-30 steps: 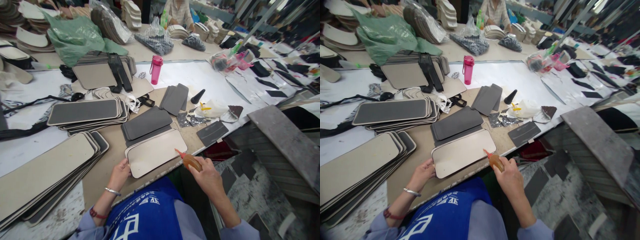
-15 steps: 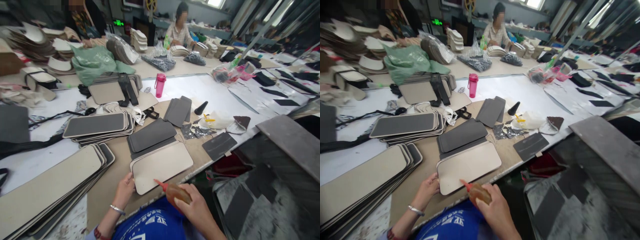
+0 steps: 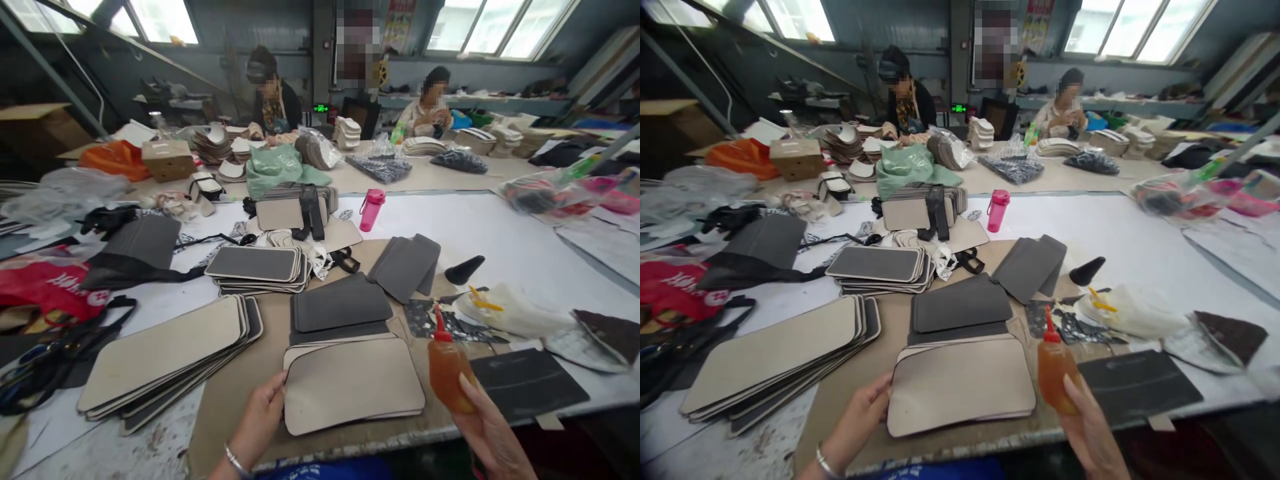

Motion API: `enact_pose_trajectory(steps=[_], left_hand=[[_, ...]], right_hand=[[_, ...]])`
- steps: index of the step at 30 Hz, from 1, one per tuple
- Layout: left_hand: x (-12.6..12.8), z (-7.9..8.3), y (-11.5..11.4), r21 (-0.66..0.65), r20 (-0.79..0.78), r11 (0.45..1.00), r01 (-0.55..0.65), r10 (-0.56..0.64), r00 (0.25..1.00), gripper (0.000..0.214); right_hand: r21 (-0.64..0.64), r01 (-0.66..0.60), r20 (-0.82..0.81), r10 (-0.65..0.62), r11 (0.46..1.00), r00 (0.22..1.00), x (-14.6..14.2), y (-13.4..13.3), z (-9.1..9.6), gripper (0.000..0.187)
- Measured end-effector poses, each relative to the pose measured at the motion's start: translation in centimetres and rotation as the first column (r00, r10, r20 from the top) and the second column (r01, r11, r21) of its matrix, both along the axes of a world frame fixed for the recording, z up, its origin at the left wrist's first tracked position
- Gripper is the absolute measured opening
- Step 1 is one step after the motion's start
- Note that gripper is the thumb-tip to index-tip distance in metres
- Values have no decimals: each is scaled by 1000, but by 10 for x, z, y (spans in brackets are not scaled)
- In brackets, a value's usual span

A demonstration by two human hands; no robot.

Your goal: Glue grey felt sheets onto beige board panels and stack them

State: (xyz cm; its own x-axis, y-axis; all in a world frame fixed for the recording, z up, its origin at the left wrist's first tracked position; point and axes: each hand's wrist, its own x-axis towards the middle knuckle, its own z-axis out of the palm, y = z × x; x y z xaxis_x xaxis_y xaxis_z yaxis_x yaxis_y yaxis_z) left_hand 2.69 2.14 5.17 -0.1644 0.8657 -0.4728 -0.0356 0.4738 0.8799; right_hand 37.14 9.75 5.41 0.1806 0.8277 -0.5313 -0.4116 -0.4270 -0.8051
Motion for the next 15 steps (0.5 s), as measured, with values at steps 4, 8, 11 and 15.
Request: enact_pose_trajectory(steps=[4,8,11,15], left_hand=[[5,33,2,51,-188,999,6,4,982,42],[6,72,13,112,-376,992,65,-19,926,37],[1,96,23,143,-506,986,83,0,862,34],[-12,120,31,159,-605,987,32,72,793,37]], right_hand=[[23,-30,116,28,999,993,28,23,-20,57],[7,17,177,-18,1000,984,41,36,-44,67],[33,77,269,-83,997,960,42,41,-64,71],[51,112,495,-123,992,860,43,44,-83,72]])
